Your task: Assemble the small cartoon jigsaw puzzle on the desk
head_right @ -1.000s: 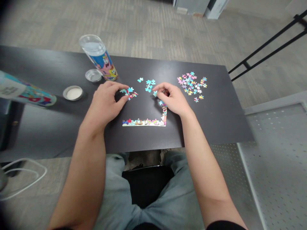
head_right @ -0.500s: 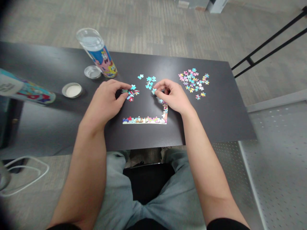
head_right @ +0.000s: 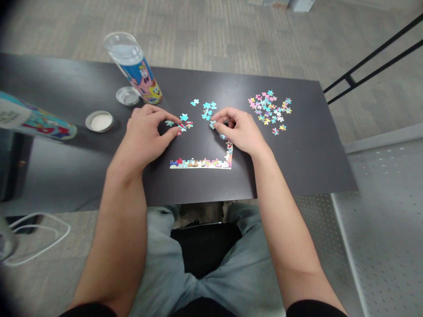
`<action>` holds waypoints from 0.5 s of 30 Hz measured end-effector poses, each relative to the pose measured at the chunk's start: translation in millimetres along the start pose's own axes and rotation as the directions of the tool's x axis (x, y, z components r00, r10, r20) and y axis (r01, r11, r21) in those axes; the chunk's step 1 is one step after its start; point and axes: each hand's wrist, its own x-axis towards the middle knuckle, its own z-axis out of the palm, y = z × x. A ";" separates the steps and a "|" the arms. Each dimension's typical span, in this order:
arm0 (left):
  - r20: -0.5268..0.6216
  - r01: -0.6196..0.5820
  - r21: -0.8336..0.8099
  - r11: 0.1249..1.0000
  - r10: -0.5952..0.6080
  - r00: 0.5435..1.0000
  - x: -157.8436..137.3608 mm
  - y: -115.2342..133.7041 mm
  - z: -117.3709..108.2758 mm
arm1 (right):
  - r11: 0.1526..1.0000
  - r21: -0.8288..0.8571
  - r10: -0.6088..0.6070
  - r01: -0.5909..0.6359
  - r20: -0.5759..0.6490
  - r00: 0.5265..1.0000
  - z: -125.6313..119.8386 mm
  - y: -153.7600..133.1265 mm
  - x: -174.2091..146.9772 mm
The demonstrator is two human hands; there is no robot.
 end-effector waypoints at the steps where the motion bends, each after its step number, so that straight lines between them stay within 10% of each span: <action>1: -0.002 0.003 -0.003 1.000 -0.003 1.000 0.4 -1.3 -0.3 | 1.000 -0.011 0.002 -0.002 0.003 1.000 0.0 -0.3 -0.1; 15: 0.025 -0.012 0.003 1.000 0.012 1.000 -2.7 -9.5 -8.5 | 0.999 -0.030 -0.038 0.038 0.004 0.999 -0.1 6.6 1.4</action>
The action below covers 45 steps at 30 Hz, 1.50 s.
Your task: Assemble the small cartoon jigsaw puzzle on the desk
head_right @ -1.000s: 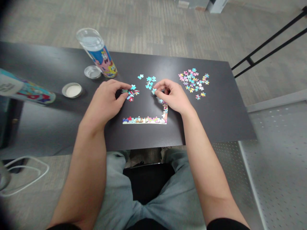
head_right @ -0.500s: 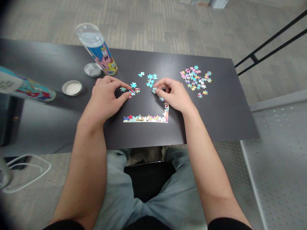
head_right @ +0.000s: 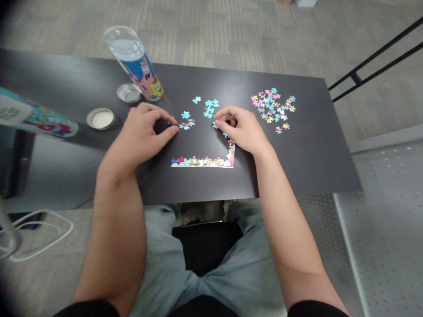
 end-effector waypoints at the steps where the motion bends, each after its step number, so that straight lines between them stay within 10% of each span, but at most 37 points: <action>1: 0.011 0.002 -0.005 1.000 -0.002 1.000 -1.1 0.0 -2.4 | 1.000 -0.002 -0.003 0.003 0.002 1.000 -0.2 0.8 0.3; 45: 0.322 -0.030 -0.222 0.975 0.102 0.941 -11.8 -6.0 -40.3 | 0.994 -0.077 0.085 -0.081 0.043 0.995 -7.4 -17.1 -5.7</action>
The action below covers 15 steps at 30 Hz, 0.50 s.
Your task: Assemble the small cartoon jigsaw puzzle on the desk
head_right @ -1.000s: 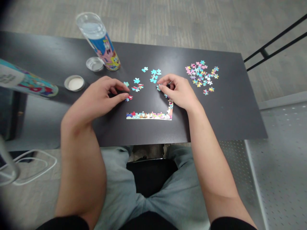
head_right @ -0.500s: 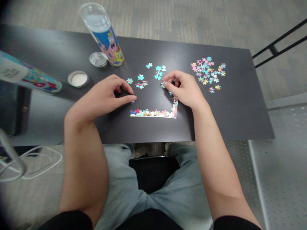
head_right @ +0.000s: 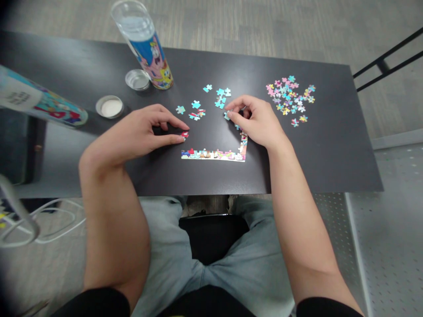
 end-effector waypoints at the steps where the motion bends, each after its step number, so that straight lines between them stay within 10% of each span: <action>1: 0.005 -0.013 -0.002 1.000 0.013 1.000 0.1 -0.2 0.2 | 1.000 0.001 0.000 0.000 0.000 1.000 0.1 0.2 0.1; 15: 0.019 -0.011 -0.057 0.998 0.012 1.000 2.4 2.9 6.6 | 1.000 -0.011 0.028 -0.028 0.017 0.999 -1.3 -1.0 1.4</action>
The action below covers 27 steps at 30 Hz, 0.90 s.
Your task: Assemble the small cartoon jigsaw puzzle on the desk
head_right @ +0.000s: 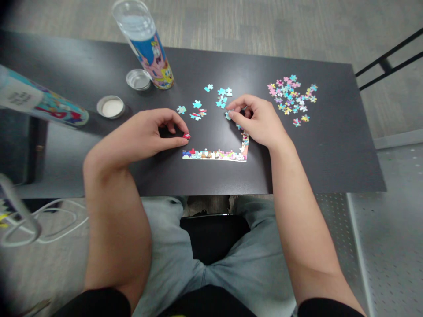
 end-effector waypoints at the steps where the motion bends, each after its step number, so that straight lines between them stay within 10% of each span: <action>1: 0.007 0.005 -0.033 0.999 -0.005 1.000 0.0 1.4 0.4 | 1.000 0.001 -0.001 0.001 -0.001 1.000 0.2 -0.2 -0.1; 27: 0.111 0.082 -0.090 0.993 -0.071 0.991 -1.9 9.9 -1.7 | 0.999 0.047 0.009 -0.008 -0.023 1.000 2.3 -7.1 -3.3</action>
